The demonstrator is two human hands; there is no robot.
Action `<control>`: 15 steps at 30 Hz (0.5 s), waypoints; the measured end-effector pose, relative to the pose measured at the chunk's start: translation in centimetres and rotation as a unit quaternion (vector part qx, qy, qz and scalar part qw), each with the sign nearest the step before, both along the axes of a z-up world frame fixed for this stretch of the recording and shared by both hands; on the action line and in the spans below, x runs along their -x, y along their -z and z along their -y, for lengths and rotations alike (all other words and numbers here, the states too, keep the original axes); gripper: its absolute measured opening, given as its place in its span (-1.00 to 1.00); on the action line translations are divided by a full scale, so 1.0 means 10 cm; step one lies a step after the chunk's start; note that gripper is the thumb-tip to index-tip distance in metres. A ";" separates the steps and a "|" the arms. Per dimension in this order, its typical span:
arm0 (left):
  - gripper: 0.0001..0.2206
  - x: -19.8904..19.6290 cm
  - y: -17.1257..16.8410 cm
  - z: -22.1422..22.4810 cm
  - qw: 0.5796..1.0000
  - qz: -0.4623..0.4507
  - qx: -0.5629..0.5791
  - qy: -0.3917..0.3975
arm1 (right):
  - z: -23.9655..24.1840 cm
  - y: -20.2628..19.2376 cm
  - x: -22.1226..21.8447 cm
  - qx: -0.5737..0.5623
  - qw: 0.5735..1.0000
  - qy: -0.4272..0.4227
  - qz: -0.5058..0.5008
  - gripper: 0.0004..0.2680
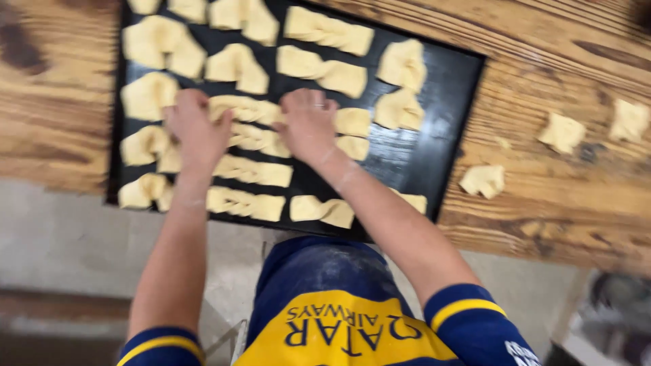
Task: Shaping pre-cut dough into decorative forms and arranging them on a baking sheet
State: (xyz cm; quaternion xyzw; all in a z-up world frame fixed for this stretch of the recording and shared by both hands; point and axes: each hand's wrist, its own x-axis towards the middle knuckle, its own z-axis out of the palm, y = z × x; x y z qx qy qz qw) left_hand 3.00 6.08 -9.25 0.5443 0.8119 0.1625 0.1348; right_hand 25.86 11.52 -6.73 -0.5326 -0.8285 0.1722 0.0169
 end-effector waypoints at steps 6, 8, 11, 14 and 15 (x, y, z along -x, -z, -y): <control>-0.60 -0.46 -0.68 0.16 0.945 0.322 -0.052 0.028 | 0.19 -0.46 -0.48 0.116 0.981 0.068 -0.141 -0.78; -0.61 -1.02 -0.70 -0.03 0.921 0.371 -0.063 0.097 | 0.23 -0.74 -1.15 0.110 0.967 0.153 -0.172 -0.74; -0.60 -2.09 -0.71 -0.32 0.877 0.438 -0.070 0.187 | 0.43 -0.92 -2.33 0.051 0.935 0.253 -0.244 -0.70; -0.62 -3.37 -0.61 -0.91 0.841 0.468 -0.063 0.264 | 0.48 -0.88 -3.35 -0.019 0.891 0.336 -0.304 -0.74; -0.66 -3.79 -0.55 -1.12 0.825 0.474 -0.052 0.304 | 0.49 -0.83 -3.62 -0.023 0.860 0.393 -0.325 -0.77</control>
